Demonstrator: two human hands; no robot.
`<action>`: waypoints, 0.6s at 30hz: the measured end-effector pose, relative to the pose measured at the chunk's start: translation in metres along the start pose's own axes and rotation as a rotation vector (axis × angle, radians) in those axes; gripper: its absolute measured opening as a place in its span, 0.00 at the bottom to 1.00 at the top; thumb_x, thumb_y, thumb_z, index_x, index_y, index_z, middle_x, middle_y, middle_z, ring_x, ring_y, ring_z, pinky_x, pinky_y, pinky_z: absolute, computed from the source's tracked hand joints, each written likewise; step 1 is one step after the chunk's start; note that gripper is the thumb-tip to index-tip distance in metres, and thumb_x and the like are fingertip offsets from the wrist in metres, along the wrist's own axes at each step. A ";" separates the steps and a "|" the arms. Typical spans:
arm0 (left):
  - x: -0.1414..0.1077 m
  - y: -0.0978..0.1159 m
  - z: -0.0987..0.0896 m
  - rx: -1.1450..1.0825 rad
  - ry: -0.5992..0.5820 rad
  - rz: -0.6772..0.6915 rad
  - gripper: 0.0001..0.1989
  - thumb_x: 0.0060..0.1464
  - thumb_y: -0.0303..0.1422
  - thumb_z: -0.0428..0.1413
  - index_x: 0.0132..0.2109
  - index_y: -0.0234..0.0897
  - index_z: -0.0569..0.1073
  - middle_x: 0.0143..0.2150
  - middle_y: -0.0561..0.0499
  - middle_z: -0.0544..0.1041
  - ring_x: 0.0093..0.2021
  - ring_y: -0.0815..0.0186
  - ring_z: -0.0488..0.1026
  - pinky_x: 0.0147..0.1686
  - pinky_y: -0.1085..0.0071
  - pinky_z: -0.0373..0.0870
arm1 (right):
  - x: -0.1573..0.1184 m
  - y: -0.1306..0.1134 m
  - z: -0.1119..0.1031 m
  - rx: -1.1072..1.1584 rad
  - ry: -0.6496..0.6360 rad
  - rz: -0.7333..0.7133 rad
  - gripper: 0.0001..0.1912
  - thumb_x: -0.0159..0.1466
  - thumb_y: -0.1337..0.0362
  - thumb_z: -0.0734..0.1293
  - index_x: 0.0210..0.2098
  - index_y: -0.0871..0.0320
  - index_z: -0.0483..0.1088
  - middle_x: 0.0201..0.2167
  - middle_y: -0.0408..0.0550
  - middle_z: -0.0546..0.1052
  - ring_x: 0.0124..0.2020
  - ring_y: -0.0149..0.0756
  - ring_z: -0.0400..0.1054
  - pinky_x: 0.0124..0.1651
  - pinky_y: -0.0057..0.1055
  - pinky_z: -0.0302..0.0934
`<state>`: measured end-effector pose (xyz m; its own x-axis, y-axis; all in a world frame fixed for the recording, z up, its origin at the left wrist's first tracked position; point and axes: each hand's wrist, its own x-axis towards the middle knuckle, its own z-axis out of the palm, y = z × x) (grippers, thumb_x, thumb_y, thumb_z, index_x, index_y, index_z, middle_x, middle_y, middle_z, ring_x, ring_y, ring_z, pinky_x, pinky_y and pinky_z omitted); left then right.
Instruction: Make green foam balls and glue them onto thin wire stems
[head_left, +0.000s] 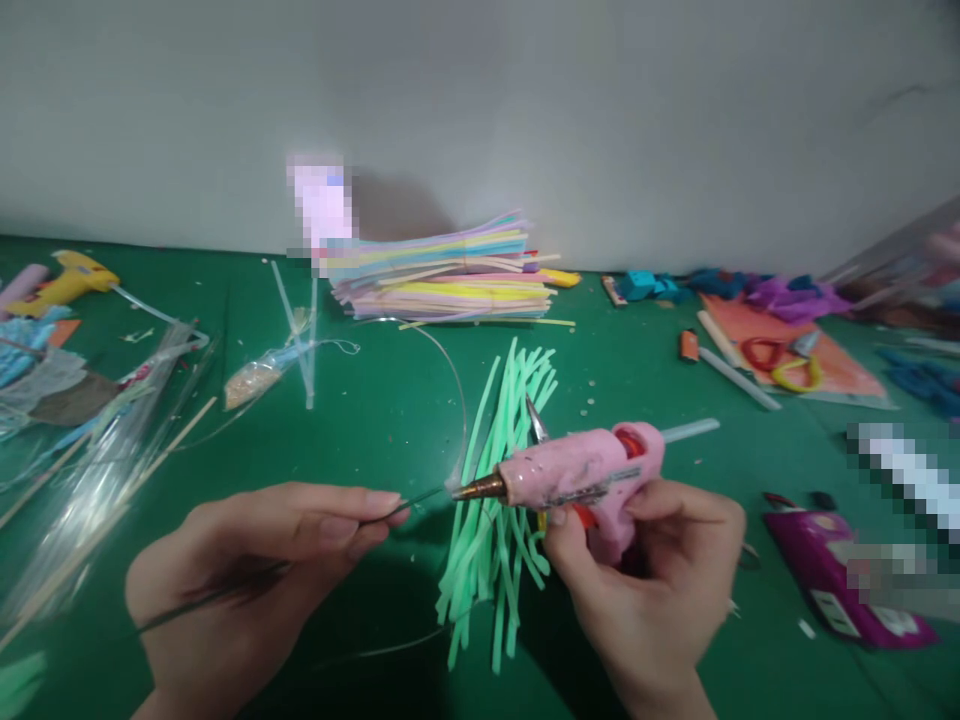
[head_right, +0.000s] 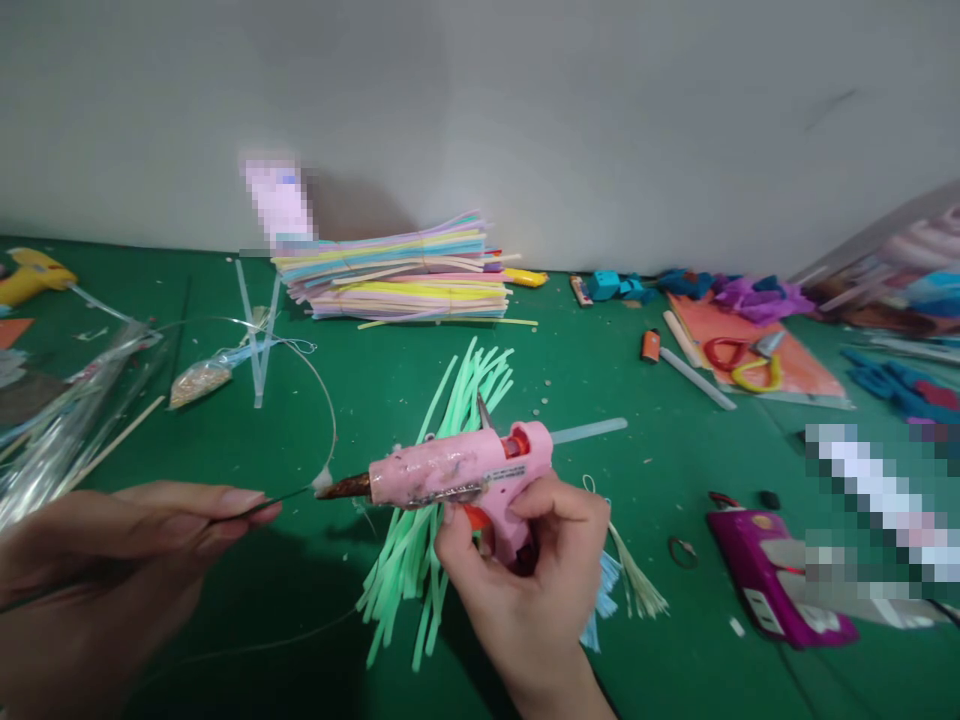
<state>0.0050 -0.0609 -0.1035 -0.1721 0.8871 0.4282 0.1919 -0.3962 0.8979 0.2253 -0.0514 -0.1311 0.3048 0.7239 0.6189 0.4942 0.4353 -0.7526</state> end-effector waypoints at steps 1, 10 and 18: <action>0.001 -0.001 -0.001 -0.029 -0.010 0.003 0.13 0.48 0.19 0.66 0.33 0.46 0.78 0.36 0.62 0.86 0.33 0.68 0.84 0.33 0.77 0.85 | 0.000 0.000 0.000 0.002 0.002 0.003 0.21 0.53 0.75 0.73 0.37 0.54 0.61 0.26 0.32 0.63 0.17 0.22 0.58 0.15 0.21 0.53; 0.004 0.004 0.003 -0.069 -0.021 -0.010 0.11 0.51 0.23 0.67 0.33 0.48 0.79 0.35 0.64 0.85 0.32 0.68 0.84 0.30 0.76 0.85 | 0.000 -0.001 0.001 0.020 0.016 0.051 0.21 0.52 0.74 0.74 0.37 0.54 0.61 0.27 0.33 0.64 0.17 0.21 0.58 0.15 0.21 0.53; -0.002 0.007 0.005 0.108 0.046 -0.025 0.07 0.53 0.29 0.66 0.30 0.47 0.79 0.33 0.59 0.85 0.30 0.64 0.84 0.27 0.70 0.85 | 0.000 0.000 0.000 0.002 0.010 0.018 0.21 0.52 0.76 0.73 0.37 0.53 0.60 0.25 0.32 0.62 0.16 0.22 0.58 0.14 0.21 0.53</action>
<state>0.0117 -0.0642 -0.0990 -0.2222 0.8836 0.4121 0.2892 -0.3439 0.8934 0.2254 -0.0514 -0.1307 0.3219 0.7263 0.6073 0.4872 0.4229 -0.7641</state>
